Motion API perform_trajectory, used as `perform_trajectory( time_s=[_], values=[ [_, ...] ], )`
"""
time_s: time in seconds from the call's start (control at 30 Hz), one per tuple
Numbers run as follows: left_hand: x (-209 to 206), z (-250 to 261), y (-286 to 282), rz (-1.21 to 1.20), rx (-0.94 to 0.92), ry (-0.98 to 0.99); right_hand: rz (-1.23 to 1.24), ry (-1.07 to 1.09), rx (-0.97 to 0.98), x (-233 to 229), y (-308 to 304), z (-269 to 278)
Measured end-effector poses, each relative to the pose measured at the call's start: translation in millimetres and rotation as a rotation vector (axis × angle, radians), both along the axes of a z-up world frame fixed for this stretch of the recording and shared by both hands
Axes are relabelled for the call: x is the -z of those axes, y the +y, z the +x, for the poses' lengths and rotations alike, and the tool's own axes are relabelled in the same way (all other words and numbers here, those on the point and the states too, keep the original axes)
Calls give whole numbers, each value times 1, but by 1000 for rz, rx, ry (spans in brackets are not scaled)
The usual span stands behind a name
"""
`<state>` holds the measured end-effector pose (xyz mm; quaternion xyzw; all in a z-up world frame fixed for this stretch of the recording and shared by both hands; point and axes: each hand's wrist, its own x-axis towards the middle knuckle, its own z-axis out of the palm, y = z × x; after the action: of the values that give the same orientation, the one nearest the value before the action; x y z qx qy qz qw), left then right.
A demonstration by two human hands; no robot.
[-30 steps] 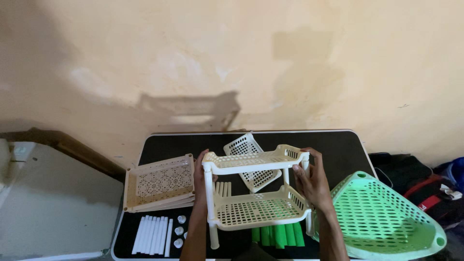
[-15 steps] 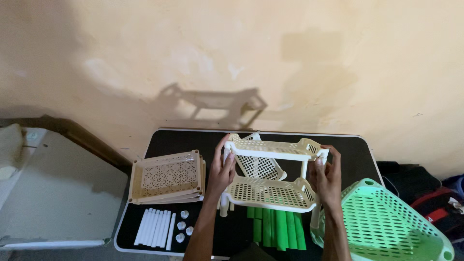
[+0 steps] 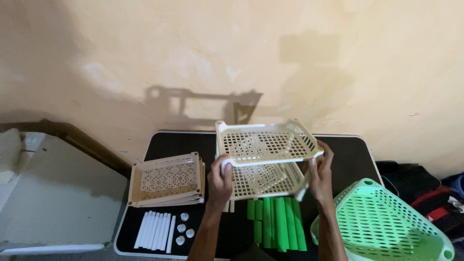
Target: The person assembles a two-tiered white plastic storage rack by inserting white cylindrical rods into the basket frames and securing them with caps. The person then assembles a green triangular storage rack using green rods and caps, stacking the baskets vertically.
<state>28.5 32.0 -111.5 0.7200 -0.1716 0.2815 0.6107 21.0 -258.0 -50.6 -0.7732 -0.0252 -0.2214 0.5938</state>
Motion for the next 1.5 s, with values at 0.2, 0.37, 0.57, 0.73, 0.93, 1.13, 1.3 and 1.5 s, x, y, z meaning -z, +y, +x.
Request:
perform_trajectory(
  time_s=[0.2, 0.37, 0.57, 0.73, 0.93, 1.13, 1.3, 1.5],
  values=[
    [31, -14, -24, 519, -76, -779, 618, 56, 34, 35, -3, 33],
    [39, -29, -31, 263, 47, -578, 564, -97, 138, 68, -6, 49],
    [18, -22, 4, -114, -394, -117, 269, -200, 58, 40, -28, 47],
    [-37, -17, 13, -49, -9, 303, -96, -205, -315, -11, -18, 44],
    [-71, -28, 4, 151, 254, 216, -382, -272, -655, -49, 15, 36],
    [-39, -28, -4, 282, -48, 173, -197, -32, -471, -52, 32, 33],
    [-12, -21, 7, 115, -295, 230, -455, 290, -408, -43, 15, 27],
    [-33, -30, 20, 273, -372, 506, -653, 560, -248, -9, 7, 15]
  ],
)
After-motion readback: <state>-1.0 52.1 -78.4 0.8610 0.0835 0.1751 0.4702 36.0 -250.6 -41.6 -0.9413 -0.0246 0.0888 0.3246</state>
